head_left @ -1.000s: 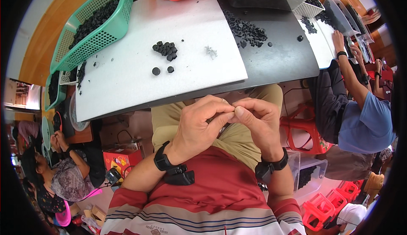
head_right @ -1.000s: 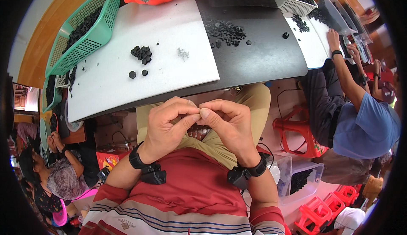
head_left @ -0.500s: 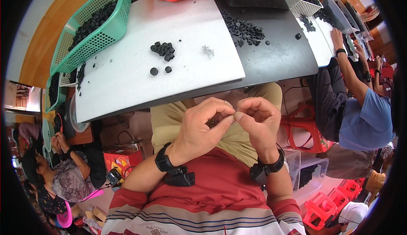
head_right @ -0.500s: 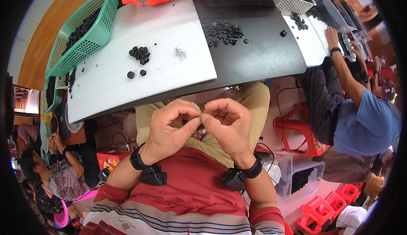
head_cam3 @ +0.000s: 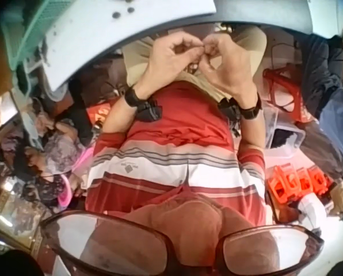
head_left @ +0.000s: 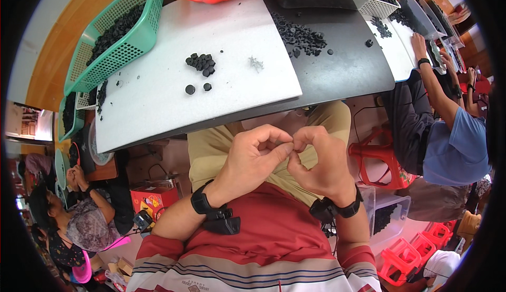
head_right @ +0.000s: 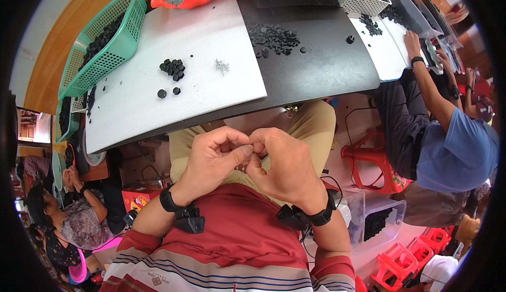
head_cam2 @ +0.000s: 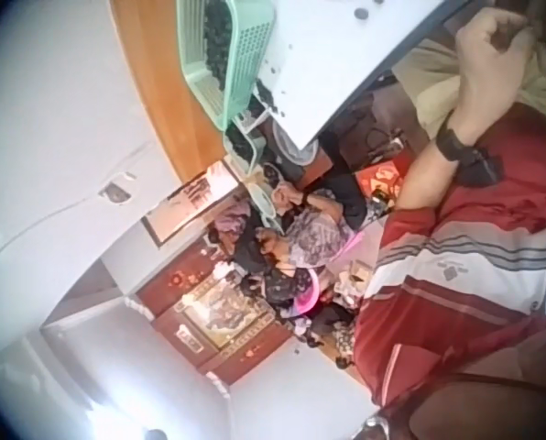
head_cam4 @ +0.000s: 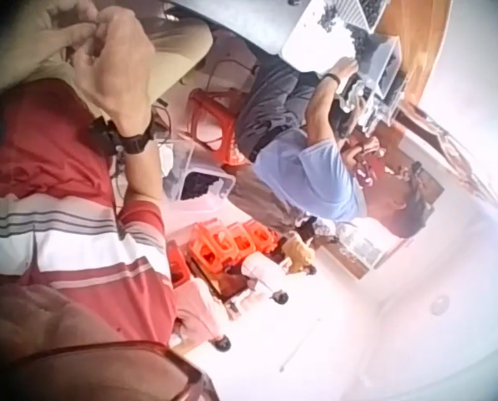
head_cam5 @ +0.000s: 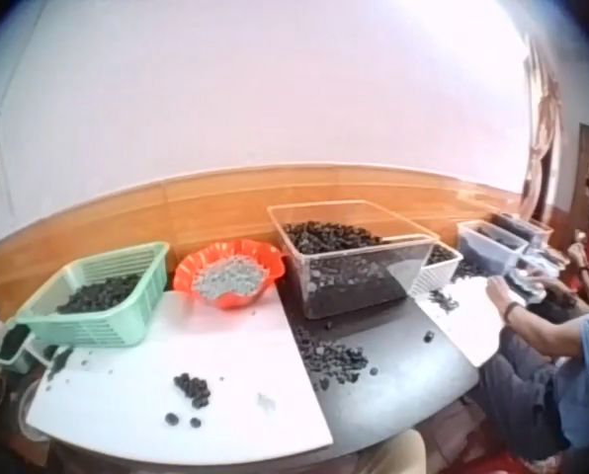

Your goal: Sorting and assembling small plastic manufacturing components at a workbench.

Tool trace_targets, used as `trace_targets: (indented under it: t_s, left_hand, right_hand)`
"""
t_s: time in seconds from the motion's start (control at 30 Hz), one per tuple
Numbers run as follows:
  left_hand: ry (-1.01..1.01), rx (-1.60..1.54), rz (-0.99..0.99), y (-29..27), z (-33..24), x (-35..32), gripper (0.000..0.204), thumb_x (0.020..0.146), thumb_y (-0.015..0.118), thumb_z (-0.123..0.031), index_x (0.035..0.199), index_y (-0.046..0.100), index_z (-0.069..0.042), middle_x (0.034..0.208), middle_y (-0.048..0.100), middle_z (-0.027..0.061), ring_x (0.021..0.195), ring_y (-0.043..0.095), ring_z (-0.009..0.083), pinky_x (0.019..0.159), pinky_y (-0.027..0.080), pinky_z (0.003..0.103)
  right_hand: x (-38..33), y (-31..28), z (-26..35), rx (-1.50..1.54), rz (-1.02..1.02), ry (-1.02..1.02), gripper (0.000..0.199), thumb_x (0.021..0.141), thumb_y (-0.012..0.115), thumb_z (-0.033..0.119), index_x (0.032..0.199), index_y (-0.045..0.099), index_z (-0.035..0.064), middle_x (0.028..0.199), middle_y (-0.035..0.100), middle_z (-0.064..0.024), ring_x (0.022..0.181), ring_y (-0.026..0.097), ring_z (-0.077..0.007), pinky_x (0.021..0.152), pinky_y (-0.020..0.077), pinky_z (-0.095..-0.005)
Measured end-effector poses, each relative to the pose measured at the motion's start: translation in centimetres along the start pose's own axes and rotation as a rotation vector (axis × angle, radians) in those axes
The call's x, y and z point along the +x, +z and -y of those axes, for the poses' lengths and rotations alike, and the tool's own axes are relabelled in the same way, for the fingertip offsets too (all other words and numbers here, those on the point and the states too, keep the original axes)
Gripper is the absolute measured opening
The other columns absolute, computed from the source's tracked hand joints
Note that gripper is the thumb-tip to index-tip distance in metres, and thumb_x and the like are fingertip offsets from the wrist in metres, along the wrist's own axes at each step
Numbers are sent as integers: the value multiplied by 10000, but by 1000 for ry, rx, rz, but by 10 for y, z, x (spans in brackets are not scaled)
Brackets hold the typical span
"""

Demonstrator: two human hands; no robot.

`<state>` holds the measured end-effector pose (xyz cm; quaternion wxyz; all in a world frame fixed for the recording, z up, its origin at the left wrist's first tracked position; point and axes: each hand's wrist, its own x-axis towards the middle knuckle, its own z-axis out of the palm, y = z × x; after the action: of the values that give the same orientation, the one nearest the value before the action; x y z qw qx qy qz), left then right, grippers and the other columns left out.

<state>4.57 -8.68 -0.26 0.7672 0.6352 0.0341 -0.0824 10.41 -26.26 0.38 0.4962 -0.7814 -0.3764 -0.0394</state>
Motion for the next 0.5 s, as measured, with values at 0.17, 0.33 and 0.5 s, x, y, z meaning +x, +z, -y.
trace_targets:
  t_s: [0.17,0.33,0.5]
  left_hand:
    - [73,-87,-84,5,-1,-2,123,995,647,-37,1094,663,35,950,703,34,859,646,59,725,534,214]
    - [104,-137,-117,6,2,-4,112,993,653,-46,1082,663,22,907,691,22,786,619,47,668,506,206]
    - [89,-54,-117,7,-1,-8,118,994,660,-61,1083,665,15,875,679,12,738,592,38,629,484,204]
  right_hand:
    - [1,1,-2,1,-40,-112,306,767,727,-69,1040,609,3,860,646,-109,718,669,-237,626,551,-321]
    - [-8,6,-1,68,-100,-71,264,834,721,-95,1084,659,-38,931,696,-157,779,707,-273,645,566,-330]
    - [-15,6,-6,103,-132,-73,210,846,741,-69,1042,680,-25,916,707,-151,781,706,-254,647,557,-315]
